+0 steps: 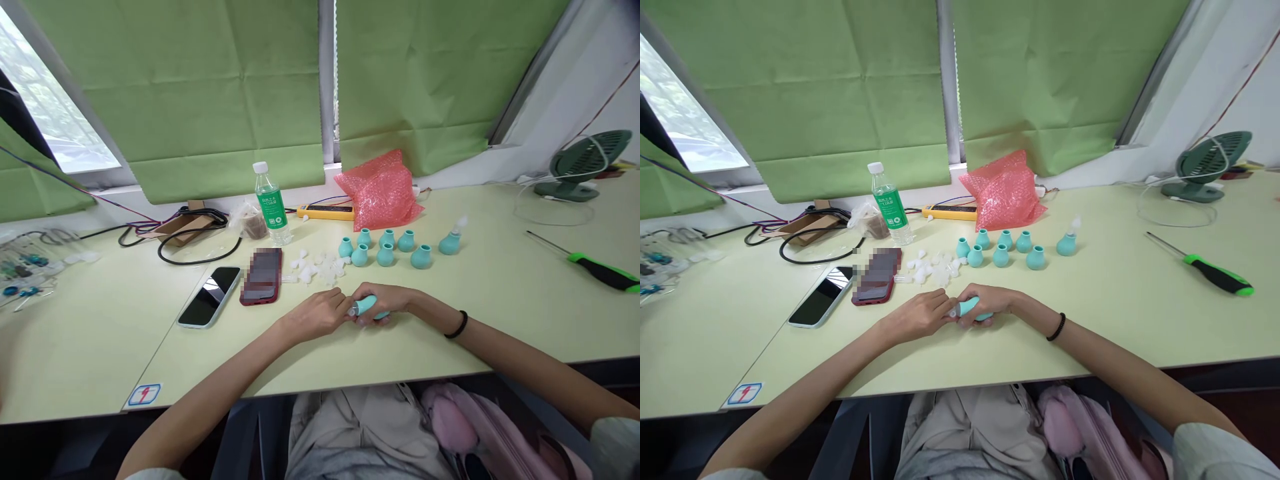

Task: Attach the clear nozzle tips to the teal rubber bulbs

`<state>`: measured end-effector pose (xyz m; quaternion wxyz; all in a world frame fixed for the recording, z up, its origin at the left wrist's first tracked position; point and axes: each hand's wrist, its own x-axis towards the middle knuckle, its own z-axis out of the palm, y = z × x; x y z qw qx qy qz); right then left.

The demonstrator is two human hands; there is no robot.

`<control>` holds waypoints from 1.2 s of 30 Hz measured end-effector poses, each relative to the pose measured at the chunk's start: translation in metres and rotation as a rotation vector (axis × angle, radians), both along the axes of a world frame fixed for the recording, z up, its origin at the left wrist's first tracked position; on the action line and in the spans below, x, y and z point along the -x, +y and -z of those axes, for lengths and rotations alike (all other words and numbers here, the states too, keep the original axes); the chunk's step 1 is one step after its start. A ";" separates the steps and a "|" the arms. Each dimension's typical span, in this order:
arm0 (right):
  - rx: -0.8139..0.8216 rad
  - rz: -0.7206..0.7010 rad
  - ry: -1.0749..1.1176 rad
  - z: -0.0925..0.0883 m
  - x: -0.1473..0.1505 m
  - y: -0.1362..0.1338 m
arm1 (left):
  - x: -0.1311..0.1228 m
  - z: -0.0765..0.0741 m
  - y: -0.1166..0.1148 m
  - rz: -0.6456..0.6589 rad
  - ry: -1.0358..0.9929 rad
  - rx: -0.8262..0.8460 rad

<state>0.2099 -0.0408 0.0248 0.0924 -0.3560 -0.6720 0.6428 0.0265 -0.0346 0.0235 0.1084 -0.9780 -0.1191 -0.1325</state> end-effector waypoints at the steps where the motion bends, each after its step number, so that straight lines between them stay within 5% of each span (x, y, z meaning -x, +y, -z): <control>1: -0.024 -0.003 -0.004 -0.001 0.000 0.000 | 0.000 -0.002 0.000 0.002 -0.004 0.000; 4: -0.125 0.050 0.013 -0.003 0.000 0.001 | 0.007 -0.016 0.005 -0.038 -0.032 0.003; 9: -0.177 0.206 0.065 -0.004 0.000 0.005 | 0.035 -0.042 0.029 -0.309 -0.105 -0.023; 12: -0.154 0.243 0.146 -0.004 -0.001 0.006 | 0.047 -0.037 0.045 -0.583 -0.029 -0.088; 15: -0.147 0.239 0.198 -0.004 0.000 0.005 | 0.050 -0.021 0.053 -0.683 0.103 -0.149; 20: -0.169 0.247 0.194 -0.004 0.001 0.003 | 0.047 -0.008 0.057 -0.671 0.144 -0.158; 29: -0.399 0.301 0.129 -0.006 0.004 -0.001 | 0.036 -0.026 0.046 -0.501 -0.041 0.022; 36: -0.491 0.516 0.226 0.000 0.000 0.004 | 0.026 -0.004 0.047 -0.402 -0.022 0.182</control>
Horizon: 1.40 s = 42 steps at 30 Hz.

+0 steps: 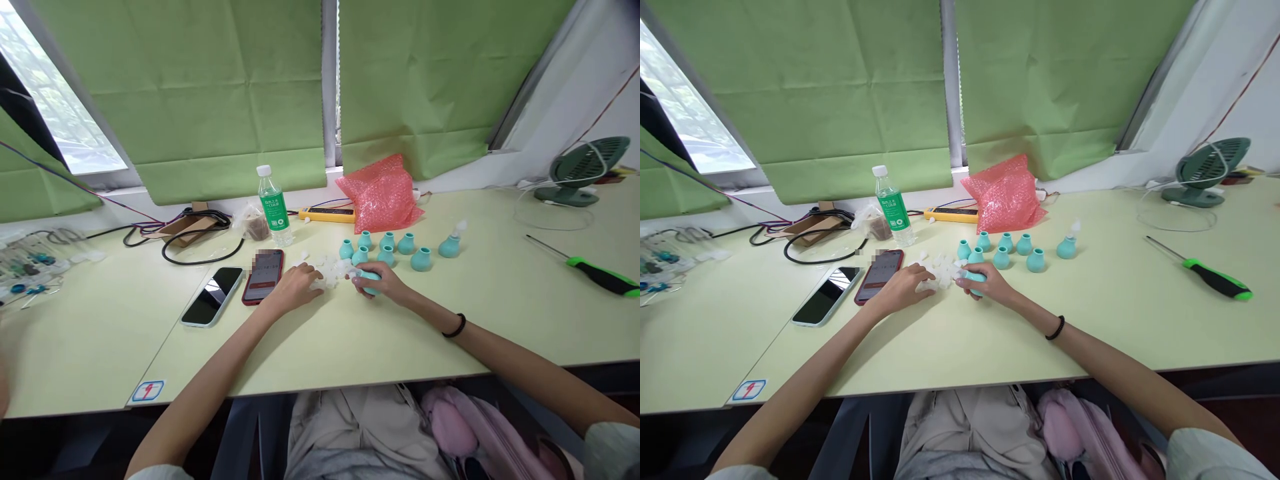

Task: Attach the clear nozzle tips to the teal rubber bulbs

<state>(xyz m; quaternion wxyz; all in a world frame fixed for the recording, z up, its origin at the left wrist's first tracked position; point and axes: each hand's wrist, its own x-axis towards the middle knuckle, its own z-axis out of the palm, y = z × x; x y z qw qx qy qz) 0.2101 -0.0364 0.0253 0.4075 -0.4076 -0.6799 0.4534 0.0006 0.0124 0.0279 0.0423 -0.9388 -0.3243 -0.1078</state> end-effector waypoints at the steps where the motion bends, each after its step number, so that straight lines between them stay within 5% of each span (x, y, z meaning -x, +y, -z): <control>1: -0.010 0.010 0.008 0.000 0.000 0.000 | -0.001 0.003 0.001 0.007 -0.012 0.008; 12: -0.021 0.027 -0.010 0.004 0.001 0.001 | 0.017 -0.011 0.013 -0.043 -0.167 -0.030; 18: -0.041 0.006 -0.039 0.003 0.002 -0.002 | 0.018 0.002 0.020 -0.084 -0.067 -0.007; 23: -0.143 0.011 -0.159 0.005 0.003 -0.003 | 0.012 -0.003 0.014 -0.072 -0.221 0.018; 28: -0.375 0.117 -0.298 0.006 0.005 -0.006 | 0.006 -0.020 -0.004 0.073 -0.602 0.397; 32: -0.457 0.130 -0.339 0.009 0.007 -0.007 | 0.002 -0.021 -0.011 0.077 -0.674 0.737; 42: -0.596 0.169 -0.473 0.010 0.010 -0.009 | 0.001 -0.016 -0.008 0.106 -0.632 0.901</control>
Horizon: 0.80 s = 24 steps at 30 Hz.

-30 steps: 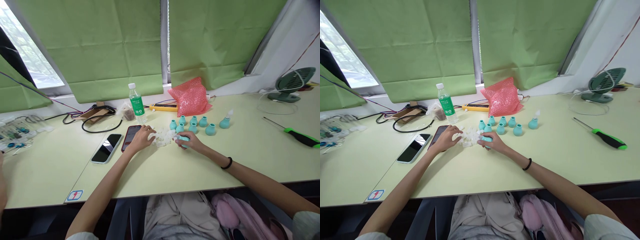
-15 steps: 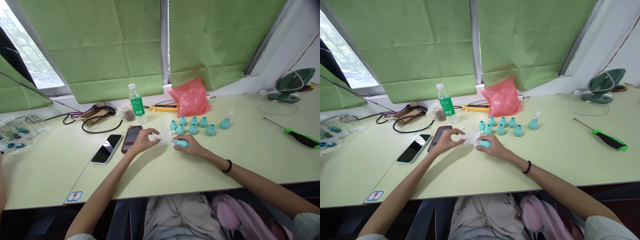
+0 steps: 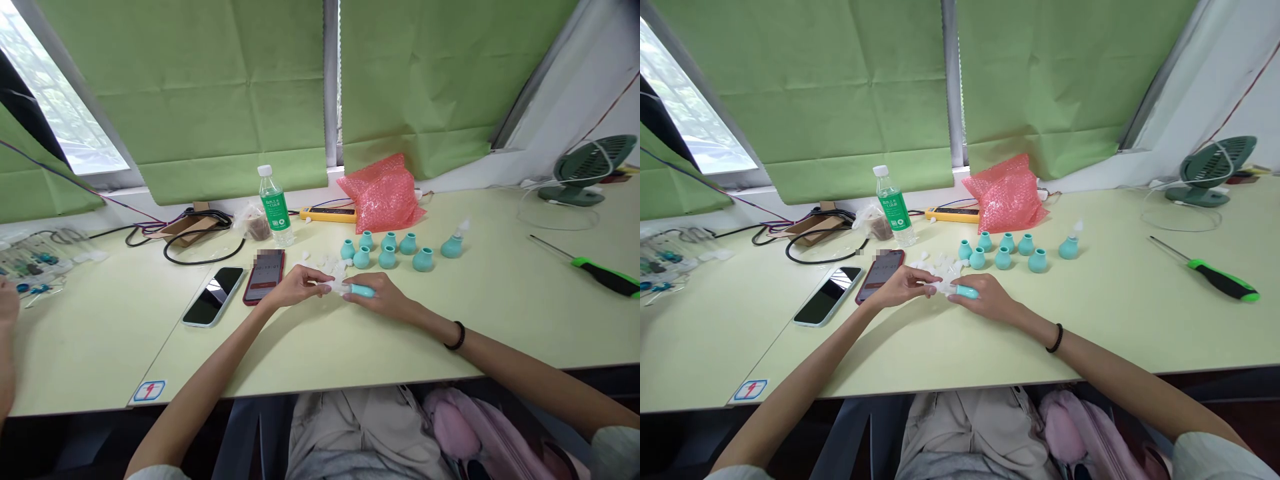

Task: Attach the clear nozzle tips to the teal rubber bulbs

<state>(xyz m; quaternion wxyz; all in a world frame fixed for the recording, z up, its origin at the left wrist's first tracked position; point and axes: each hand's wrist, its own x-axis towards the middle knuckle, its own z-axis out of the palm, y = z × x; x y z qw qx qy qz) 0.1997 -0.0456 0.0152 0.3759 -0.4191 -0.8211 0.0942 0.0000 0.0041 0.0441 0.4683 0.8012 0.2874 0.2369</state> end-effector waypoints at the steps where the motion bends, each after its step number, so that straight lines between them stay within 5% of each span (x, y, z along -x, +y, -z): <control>1: -0.016 0.010 -0.019 0.000 0.000 0.000 | 0.000 0.001 0.000 -0.001 -0.002 0.007; 13: -0.124 0.054 -0.101 0.006 0.000 0.000 | 0.001 0.000 0.001 0.044 -0.029 0.069; 24: 0.321 -0.043 0.167 -0.003 0.001 0.000 | -0.002 -0.002 -0.006 0.046 -0.017 0.005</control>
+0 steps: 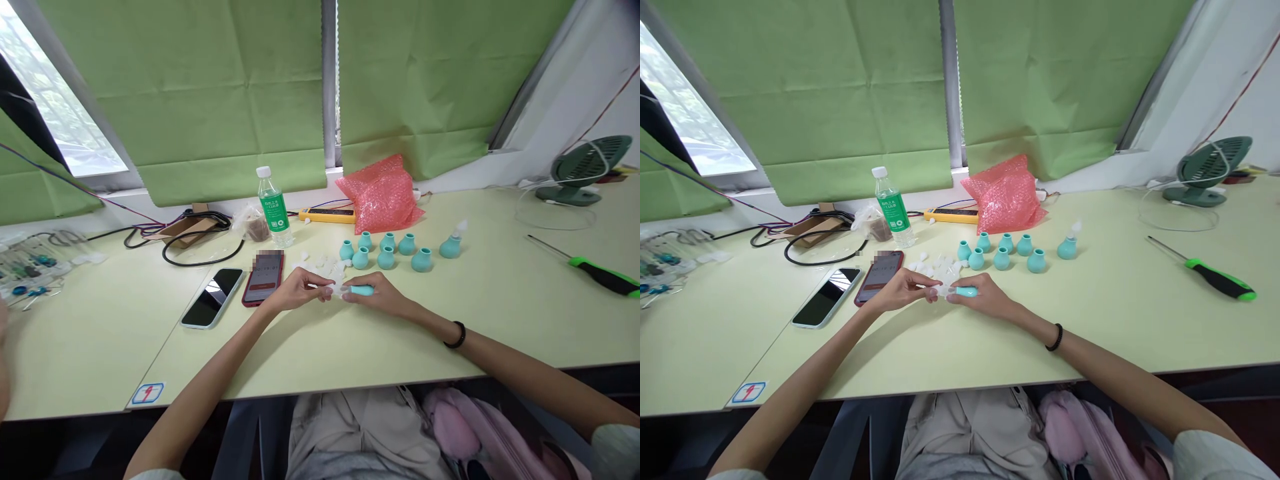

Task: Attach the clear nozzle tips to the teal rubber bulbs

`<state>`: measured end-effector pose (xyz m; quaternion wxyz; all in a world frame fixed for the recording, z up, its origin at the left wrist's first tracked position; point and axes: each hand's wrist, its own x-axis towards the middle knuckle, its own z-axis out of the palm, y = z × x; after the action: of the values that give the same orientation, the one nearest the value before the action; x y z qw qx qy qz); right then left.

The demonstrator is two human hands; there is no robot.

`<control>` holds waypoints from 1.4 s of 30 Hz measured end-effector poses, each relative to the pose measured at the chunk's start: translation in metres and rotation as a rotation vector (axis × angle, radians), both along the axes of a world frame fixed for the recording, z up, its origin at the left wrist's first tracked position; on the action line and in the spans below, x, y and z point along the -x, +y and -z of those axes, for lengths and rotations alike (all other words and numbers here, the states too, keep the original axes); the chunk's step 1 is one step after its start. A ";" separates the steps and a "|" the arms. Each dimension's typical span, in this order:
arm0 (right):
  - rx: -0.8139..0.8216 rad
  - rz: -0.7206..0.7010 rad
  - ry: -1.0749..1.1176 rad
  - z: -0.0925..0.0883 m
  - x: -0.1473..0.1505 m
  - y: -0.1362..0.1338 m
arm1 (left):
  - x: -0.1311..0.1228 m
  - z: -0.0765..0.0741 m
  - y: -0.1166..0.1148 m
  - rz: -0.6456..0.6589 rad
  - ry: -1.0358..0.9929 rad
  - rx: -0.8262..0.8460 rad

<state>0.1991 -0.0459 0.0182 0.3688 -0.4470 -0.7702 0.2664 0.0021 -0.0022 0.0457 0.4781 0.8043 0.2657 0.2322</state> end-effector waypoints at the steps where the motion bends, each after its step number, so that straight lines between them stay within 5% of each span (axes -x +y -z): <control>1: 0.048 -0.006 0.018 -0.001 0.000 0.000 | 0.000 0.000 -0.001 0.000 0.009 -0.026; 8: 0.373 -0.101 0.154 -0.005 0.002 -0.001 | 0.001 0.001 -0.001 0.045 0.001 -0.036; 30: 0.615 -0.172 0.264 0.004 0.002 0.004 | 0.001 0.002 0.000 0.113 0.056 0.046; 36: 0.755 -0.297 0.522 0.004 0.014 -0.001 | -0.008 0.007 0.001 -0.077 -0.206 0.181; 42: 0.709 -0.233 0.668 0.004 0.020 -0.003 | -0.016 0.022 0.005 -0.211 -0.381 0.299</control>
<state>0.1788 -0.0486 0.0143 0.3886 -0.3462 -0.5168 0.6798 0.0185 0.0026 0.0233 0.6064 0.6343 0.2845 0.3860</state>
